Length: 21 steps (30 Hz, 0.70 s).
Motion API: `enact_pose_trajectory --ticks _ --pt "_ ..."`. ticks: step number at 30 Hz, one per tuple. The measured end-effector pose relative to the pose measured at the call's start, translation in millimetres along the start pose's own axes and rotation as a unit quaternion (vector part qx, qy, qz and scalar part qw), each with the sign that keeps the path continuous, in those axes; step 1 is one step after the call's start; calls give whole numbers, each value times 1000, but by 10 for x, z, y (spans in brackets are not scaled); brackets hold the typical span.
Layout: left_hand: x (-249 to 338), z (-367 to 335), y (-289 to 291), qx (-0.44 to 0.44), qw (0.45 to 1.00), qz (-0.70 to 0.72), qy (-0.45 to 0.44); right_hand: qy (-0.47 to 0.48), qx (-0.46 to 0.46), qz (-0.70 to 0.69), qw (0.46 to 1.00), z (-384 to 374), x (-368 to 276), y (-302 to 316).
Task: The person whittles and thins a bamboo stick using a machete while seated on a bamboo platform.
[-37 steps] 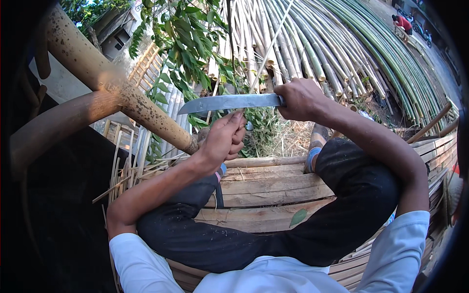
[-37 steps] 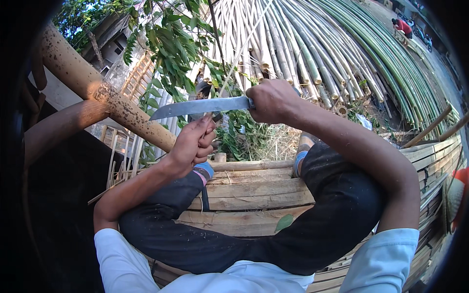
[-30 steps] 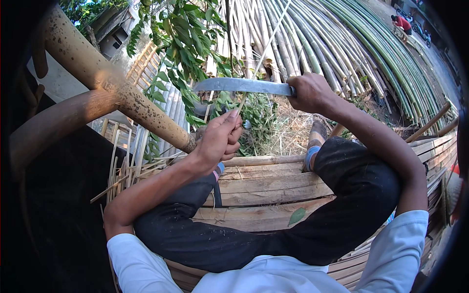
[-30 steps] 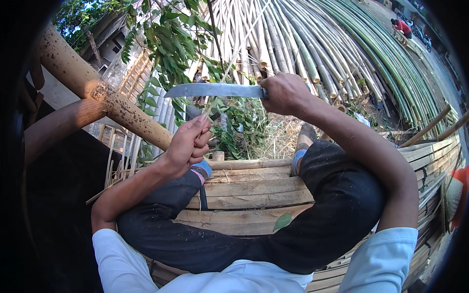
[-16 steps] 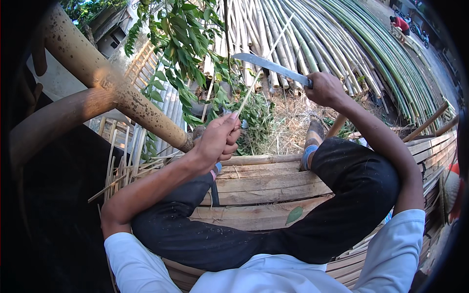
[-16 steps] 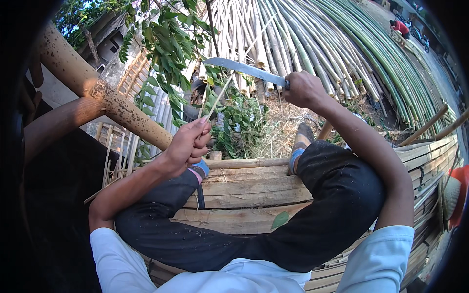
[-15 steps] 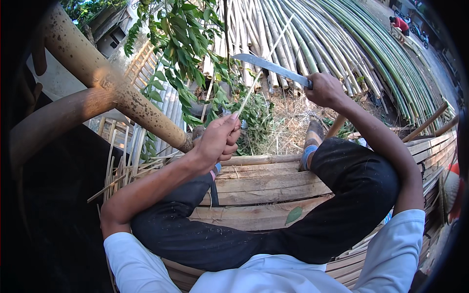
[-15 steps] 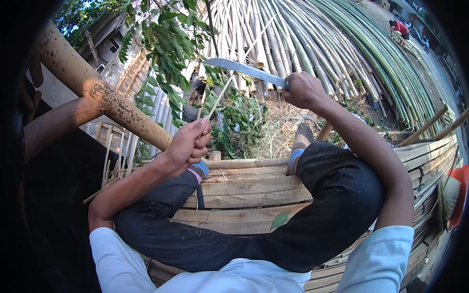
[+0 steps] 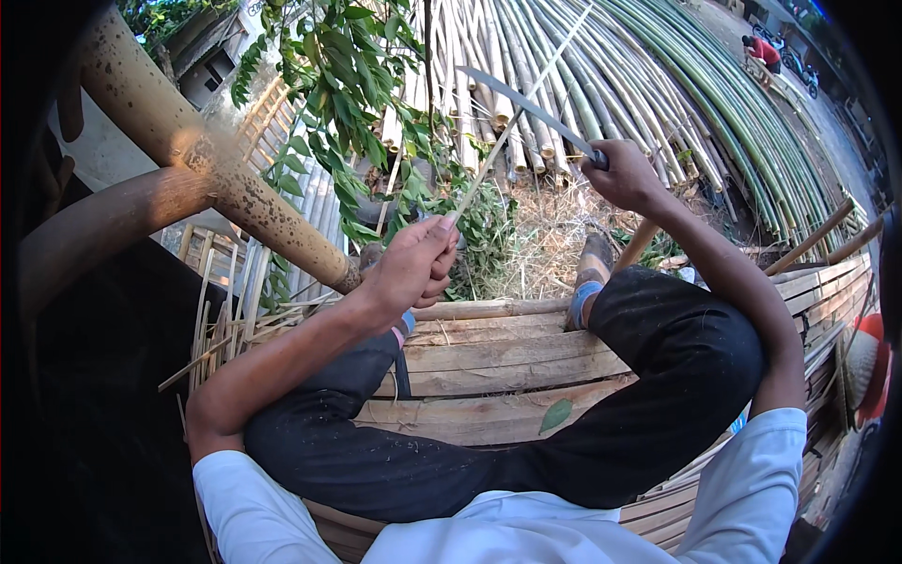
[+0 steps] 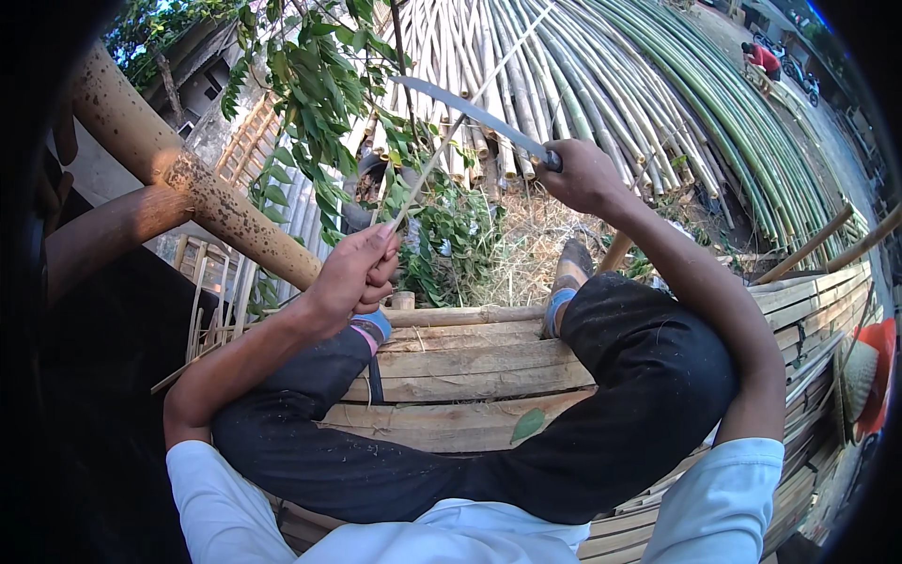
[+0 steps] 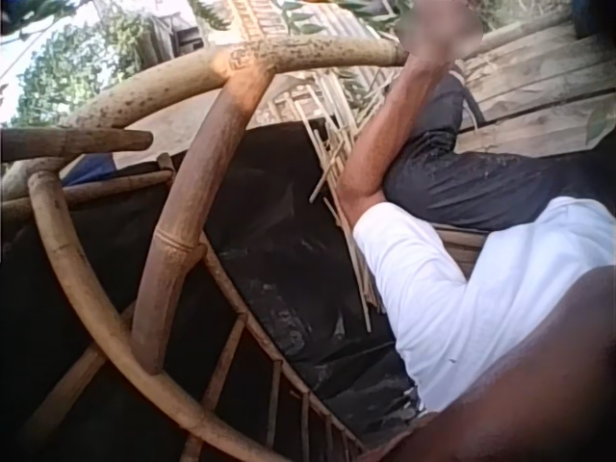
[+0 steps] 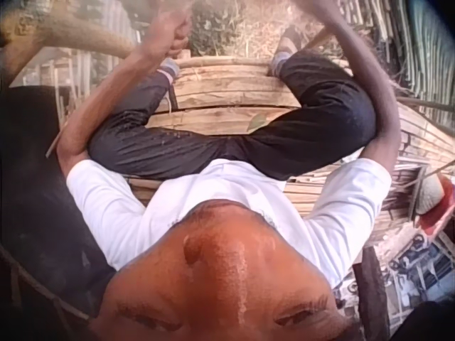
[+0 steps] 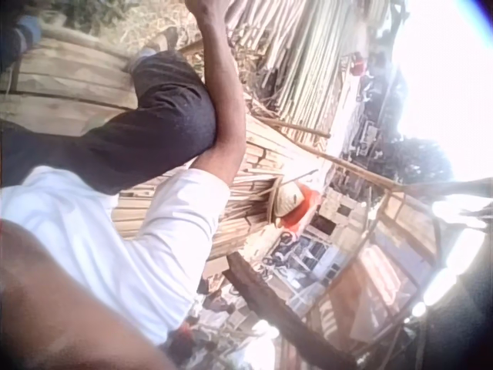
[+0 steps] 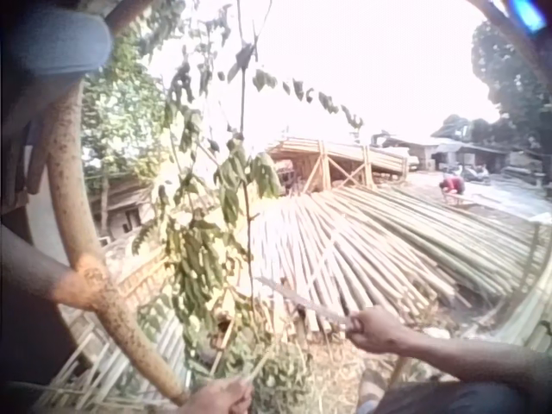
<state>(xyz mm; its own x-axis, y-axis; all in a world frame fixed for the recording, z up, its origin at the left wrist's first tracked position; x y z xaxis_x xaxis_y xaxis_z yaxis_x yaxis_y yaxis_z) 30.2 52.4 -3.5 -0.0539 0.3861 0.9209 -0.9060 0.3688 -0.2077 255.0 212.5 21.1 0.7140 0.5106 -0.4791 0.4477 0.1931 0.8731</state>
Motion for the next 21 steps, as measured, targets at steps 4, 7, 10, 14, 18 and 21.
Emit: enact_pose_trajectory --ticks 4,7,10,14,18,21 --pt "-4 -16 -17 -7 1000 24 6 117 -51 114 985 20 -554 -221" --pt "-25 -12 -28 -8 1000 20 19 151 -51 128 979 -2 -750 -284" --pt "11 21 -63 -7 1000 11 -10 136 -60 123 981 -36 -805 -273" --pt "22 25 -21 8 1000 0 -11 86 -51 127 987 -94 -602 -217" --pt "5 31 -30 11 1000 -4 -9 71 -9 145 987 -61 -310 -167" --pt "-8 32 -16 16 1000 -3 -2 56 -17 171 983 -61 -278 -116"
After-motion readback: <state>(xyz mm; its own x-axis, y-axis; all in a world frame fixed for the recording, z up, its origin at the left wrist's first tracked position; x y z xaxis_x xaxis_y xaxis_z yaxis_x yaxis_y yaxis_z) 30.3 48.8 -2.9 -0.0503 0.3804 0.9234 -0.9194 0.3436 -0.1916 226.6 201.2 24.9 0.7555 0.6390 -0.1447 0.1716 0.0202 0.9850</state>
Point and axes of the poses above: each hand's wrist, its own z-axis away from the middle knuckle, its own y-axis out of the back of the hand, x = y × z, the point moved 7 cm from there along -z, towards the middle knuckle, and after that the axes turned 10 degrees about -x, right-handed, at the moved point
